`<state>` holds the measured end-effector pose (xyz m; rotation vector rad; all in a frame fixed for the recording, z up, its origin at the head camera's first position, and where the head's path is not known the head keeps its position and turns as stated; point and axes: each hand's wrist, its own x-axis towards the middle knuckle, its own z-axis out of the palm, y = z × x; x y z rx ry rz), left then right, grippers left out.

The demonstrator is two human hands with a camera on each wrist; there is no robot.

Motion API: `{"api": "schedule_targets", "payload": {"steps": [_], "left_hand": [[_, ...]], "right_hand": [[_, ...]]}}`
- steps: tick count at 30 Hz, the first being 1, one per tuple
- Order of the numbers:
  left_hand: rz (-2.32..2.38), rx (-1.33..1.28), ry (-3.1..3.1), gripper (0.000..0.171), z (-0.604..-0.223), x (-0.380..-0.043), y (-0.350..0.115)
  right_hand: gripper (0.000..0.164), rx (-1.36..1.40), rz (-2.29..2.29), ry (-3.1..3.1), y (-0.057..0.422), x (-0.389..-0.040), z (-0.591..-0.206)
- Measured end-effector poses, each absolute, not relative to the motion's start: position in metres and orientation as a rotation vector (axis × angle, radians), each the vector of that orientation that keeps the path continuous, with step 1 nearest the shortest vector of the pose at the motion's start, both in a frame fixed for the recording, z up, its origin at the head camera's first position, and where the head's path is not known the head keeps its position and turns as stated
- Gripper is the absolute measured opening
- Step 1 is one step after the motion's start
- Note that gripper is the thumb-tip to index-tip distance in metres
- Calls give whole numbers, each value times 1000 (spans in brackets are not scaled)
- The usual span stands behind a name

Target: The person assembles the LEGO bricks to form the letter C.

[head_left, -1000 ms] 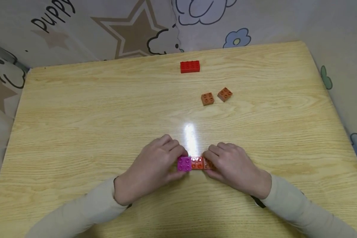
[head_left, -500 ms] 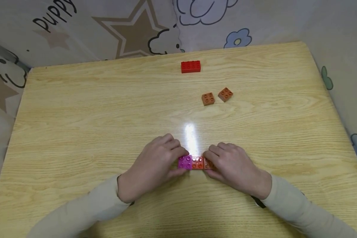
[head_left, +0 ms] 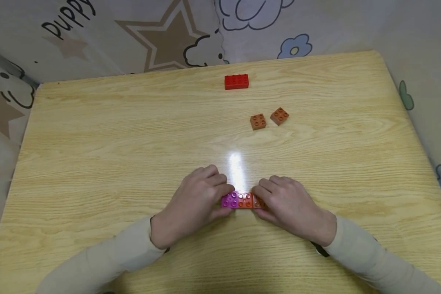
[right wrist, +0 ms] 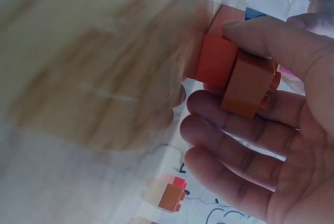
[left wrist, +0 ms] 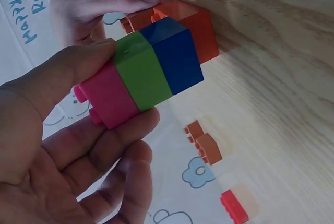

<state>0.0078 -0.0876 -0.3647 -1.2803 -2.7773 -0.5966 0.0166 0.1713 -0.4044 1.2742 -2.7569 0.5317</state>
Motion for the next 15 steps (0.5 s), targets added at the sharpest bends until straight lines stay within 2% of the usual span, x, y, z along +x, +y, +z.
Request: {"api": "schedule_targets", "payload": {"steps": [15], "left_hand": [[-638, -1274, -2849, 44, -366, 4, -88]], "right_hand": [[32, 1282, 520, -2752, 171, 16, -405]]}}
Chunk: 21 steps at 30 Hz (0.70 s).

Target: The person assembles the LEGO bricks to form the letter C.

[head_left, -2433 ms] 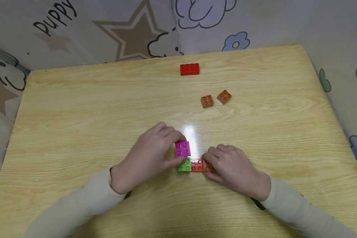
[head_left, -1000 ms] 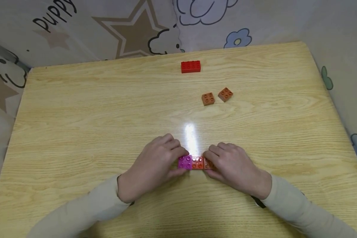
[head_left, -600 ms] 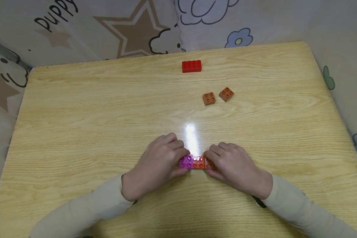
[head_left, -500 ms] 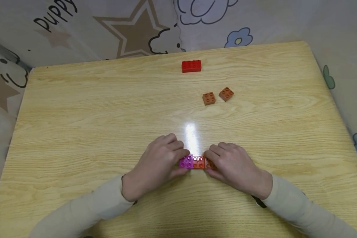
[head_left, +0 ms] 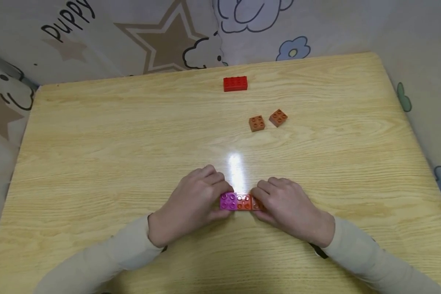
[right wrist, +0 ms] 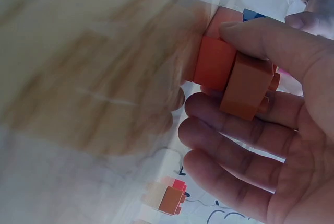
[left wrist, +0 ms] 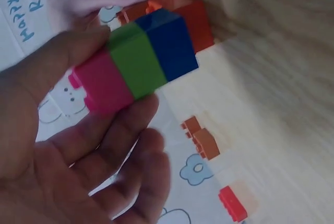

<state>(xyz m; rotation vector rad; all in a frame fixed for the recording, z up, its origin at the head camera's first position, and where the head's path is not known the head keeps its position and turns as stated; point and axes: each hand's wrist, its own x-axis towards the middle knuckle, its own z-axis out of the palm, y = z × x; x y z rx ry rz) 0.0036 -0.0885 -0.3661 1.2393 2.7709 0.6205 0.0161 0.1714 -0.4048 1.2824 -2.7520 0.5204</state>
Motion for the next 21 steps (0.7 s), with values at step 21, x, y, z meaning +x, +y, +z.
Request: {"api": "schedule_targets", "payload": {"steps": [21], "left_hand": [[800, 883, 2665, 43, -350, -66, -67]], "right_hand": [[35, 1289, 486, -2756, 173, 16, -406]]}}
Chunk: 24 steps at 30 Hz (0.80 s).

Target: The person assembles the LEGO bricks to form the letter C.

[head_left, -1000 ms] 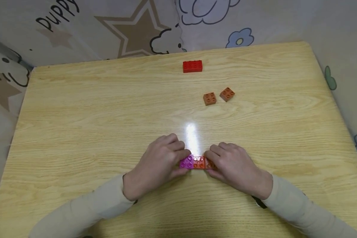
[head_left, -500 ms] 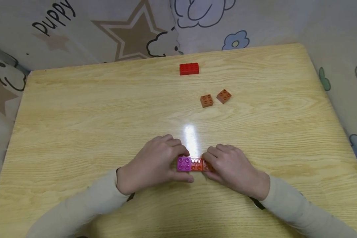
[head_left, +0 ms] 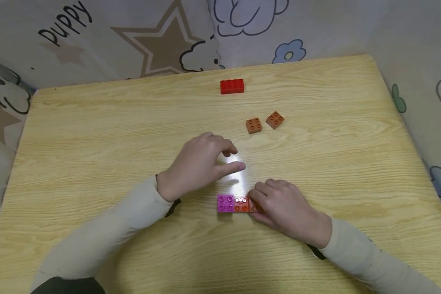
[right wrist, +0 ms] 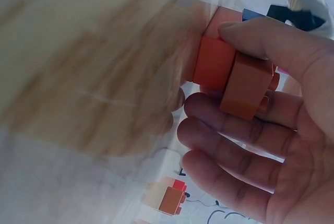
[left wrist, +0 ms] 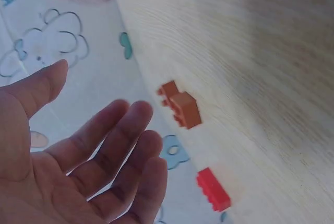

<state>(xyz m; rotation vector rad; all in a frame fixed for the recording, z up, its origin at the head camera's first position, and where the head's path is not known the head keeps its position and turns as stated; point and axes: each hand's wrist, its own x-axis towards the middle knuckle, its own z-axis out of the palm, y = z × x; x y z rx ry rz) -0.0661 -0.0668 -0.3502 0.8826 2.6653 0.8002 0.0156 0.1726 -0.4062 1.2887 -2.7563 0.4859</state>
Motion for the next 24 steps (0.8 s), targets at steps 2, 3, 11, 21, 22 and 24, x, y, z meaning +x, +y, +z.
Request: {"api": "schedule_targets", "payload": {"steps": [2, 3, 11, 21, 22, 24], "left_hand": [[797, 843, 2667, 44, -353, -78, -62], [797, 821, 2669, 45, -354, -84, -60], [711, 720, 2702, 52, -369, -128, -37], [607, 718, 2717, 55, -388, -153, -7], [602, 717, 2720, 55, -389, -154, -4], [592, 714, 2724, 55, -391, -155, 0]], "right_hand": [[35, 1290, 494, -2757, 173, 16, -406], [34, 1291, 499, -2755, 172, 16, -406], [30, 1286, 523, -2757, 173, 15, -408], [33, 1293, 502, -2769, 174, 15, -410], [33, 1292, 500, -2769, 175, 15, -410], [33, 1291, 498, -2769, 175, 15, -410]]}}
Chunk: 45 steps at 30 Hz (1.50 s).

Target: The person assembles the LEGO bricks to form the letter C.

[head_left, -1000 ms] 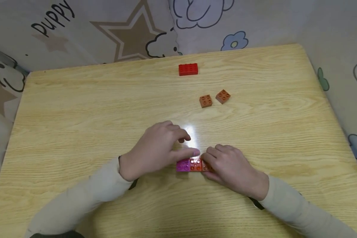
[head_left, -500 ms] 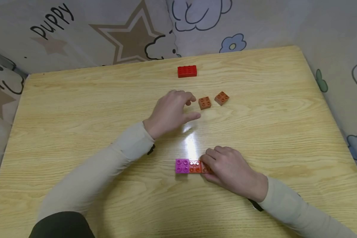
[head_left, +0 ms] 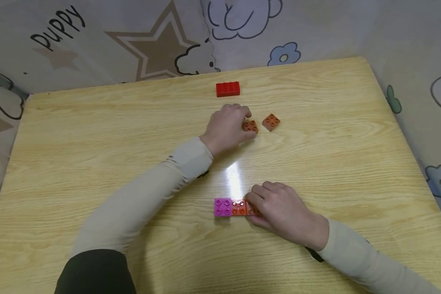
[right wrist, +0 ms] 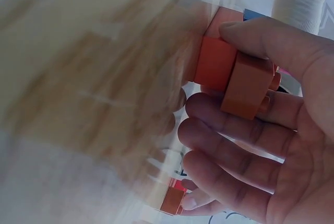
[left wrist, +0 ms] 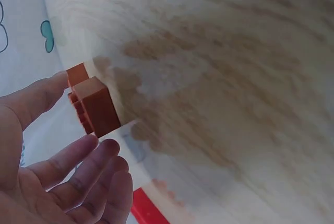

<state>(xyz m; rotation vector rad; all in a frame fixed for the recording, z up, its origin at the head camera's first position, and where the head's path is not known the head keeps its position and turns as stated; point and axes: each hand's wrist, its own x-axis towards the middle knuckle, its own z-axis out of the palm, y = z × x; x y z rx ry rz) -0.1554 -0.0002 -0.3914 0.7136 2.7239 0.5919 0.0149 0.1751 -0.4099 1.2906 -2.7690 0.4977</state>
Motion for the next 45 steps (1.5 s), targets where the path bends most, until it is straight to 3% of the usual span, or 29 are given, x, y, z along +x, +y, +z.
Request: {"api": "schedule_targets", "payload": {"steps": [15, 21, 45], "left_hand": [[554, 711, 2742, 36, -402, -154, -2], [594, 715, 2744, 42, -395, -145, -14], [831, 975, 2721, 35, -335, -49, -77]], "right_hand": [[33, 1305, 490, -2769, 172, 16, -410], [34, 1302, 500, -2751, 170, 16, -411], [39, 1284, 485, -2764, 172, 14, -412]]}}
